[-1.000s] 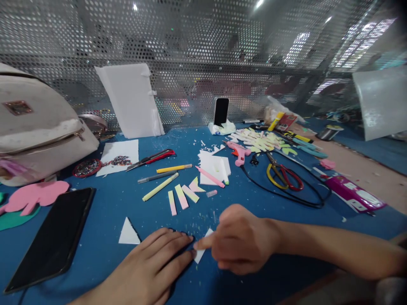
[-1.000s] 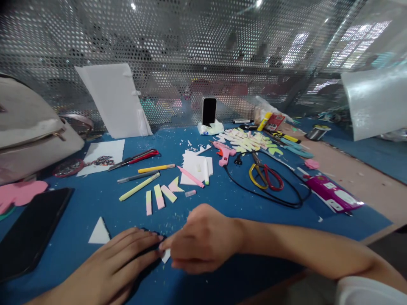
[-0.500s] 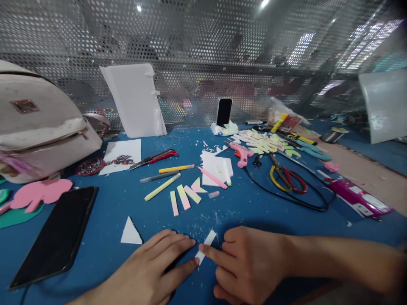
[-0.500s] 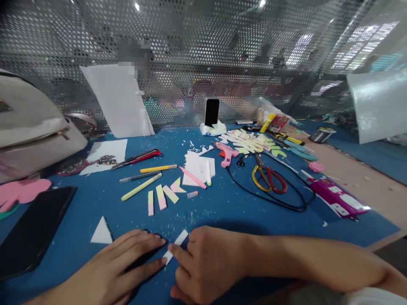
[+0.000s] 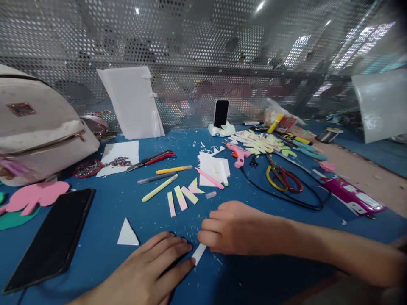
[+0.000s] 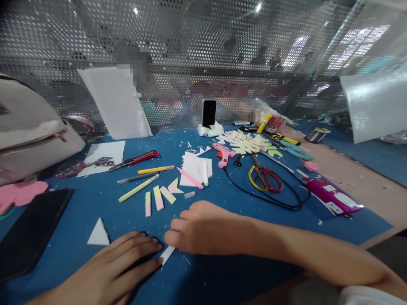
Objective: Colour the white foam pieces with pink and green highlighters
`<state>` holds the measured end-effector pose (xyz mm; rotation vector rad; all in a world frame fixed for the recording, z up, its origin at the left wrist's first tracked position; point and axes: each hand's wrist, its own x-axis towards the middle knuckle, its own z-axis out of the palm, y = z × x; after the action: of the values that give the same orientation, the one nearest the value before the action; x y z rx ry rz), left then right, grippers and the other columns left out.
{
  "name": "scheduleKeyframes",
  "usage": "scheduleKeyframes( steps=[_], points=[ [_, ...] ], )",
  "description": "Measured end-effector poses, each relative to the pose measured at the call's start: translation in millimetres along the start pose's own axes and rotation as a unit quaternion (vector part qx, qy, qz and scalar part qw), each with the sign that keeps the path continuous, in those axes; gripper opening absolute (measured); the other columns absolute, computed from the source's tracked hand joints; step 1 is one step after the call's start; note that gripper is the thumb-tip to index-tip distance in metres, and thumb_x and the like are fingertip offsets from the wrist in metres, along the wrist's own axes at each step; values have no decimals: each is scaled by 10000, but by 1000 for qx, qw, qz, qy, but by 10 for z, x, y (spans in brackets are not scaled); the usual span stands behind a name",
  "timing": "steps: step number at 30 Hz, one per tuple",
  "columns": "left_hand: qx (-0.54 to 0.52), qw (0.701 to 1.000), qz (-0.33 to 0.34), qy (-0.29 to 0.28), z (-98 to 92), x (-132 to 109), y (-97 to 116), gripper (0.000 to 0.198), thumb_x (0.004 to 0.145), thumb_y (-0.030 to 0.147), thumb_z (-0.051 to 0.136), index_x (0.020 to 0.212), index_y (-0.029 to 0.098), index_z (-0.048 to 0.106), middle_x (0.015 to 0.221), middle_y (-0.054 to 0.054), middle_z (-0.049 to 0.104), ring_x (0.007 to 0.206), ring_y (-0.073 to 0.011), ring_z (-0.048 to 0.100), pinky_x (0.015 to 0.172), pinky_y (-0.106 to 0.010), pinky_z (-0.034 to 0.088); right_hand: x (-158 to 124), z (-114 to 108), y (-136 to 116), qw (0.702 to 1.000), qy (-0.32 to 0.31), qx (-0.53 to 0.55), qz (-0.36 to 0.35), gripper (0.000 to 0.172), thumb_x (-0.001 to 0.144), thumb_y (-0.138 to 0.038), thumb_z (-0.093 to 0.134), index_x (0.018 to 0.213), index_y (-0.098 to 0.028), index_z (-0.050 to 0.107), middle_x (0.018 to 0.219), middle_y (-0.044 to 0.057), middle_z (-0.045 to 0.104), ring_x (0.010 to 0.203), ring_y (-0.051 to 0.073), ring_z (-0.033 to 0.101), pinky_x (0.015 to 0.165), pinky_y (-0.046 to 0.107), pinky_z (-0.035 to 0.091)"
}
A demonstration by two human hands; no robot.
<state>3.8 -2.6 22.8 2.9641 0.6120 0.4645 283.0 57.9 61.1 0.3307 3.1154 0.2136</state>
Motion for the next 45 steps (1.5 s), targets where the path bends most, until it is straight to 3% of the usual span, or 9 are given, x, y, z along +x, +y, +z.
scheduleKeyframes(
  steps=[8, 15, 18, 22, 24, 27, 31, 36, 45],
  points=[
    [-6, 999, 5, -34, -67, 8, 9, 379, 1072, 180, 420, 1396, 201, 614, 1376, -150, 662, 1247, -302, 654, 1064, -485, 529, 51, 82, 65, 994, -54, 96, 26, 159, 1005, -338, 596, 966, -191, 551, 921, 19, 644, 736, 173, 549, 533, 323, 229],
    [-4, 1000, -17, 6, -77, 21, 24, 334, 1093, 208, 417, 1320, 177, 660, 1337, -105, 690, 1231, -247, 658, 1133, -420, 476, 68, 140, 18, 989, -38, 138, 32, 214, 992, -394, 609, 911, -199, 570, 890, 7, 667, 716, 172, 566, 537, 327, 249],
    [-9, 1000, -25, 14, -89, 38, 22, 327, 1082, 205, 433, 1314, 180, 661, 1346, -84, 687, 1229, -235, 656, 1140, -405, 472, 54, 131, 38, 989, -6, 146, 29, 94, 1017, -265, 534, 977, -211, 601, 855, 5, 677, 726, 174, 578, 561, 322, 295],
    [-15, 1000, -23, 11, 27, 3, 15, 338, 1061, 185, 437, 1321, 178, 653, 1356, -75, 676, 1243, -228, 639, 1165, -404, 447, -21, 126, 227, 987, 95, 122, 50, 202, 1034, -185, 462, 1144, -209, 630, 873, 23, 728, 749, 172, 617, 679, 292, 391],
    [-18, 995, -32, 89, 143, -39, 11, 389, 1080, 184, 342, 1274, 180, 679, 1315, -69, 691, 1215, -218, 643, 1191, -421, 411, -69, 127, 392, 979, 135, 116, 95, 234, 1071, -204, 428, 1177, -210, 637, 914, 26, 755, 764, 160, 648, 703, 273, 417],
    [-16, 994, -37, 103, 289, -92, 1, 412, 1072, 173, 318, 1288, 195, 667, 1336, -72, 669, 1246, -221, 610, 1217, -444, 367, -119, 153, 670, 964, 180, 72, 182, 263, 1079, -217, 420, 1237, -172, 625, 1038, 95, 747, 896, 203, 670, 759, 296, 472],
    [-16, 993, -47, 106, 316, -101, -13, 382, 1041, 176, 363, 1277, 200, 663, 1334, -64, 667, 1248, -223, 603, 1230, -447, 340, -136, 294, 940, 973, 190, -61, 114, 269, 1047, -130, 448, 1229, -171, 641, 1237, 146, 688, 1126, 264, 615, 896, 394, 495],
    [-26, 993, -57, 101, 254, -78, -10, 363, 1017, 167, 398, 1271, 211, 654, 1339, -55, 668, 1242, -217, 611, 1221, -440, 360, -126, 507, 1046, 957, 190, -216, 33, 154, 1019, -91, 556, 999, -172, 685, 1205, 94, 717, 1127, 221, 613, 904, 356, 479],
    [-28, 993, -61, 93, 233, -76, -7, 375, 1020, 146, 392, 1279, 214, 653, 1352, -48, 661, 1237, -210, 612, 1225, -430, 350, -143, 535, 1092, 943, 200, -265, 12, 159, 1029, -126, 570, 924, -168, 681, 1120, 58, 746, 1033, 193, 621, 851, 330, 461]
  ],
)
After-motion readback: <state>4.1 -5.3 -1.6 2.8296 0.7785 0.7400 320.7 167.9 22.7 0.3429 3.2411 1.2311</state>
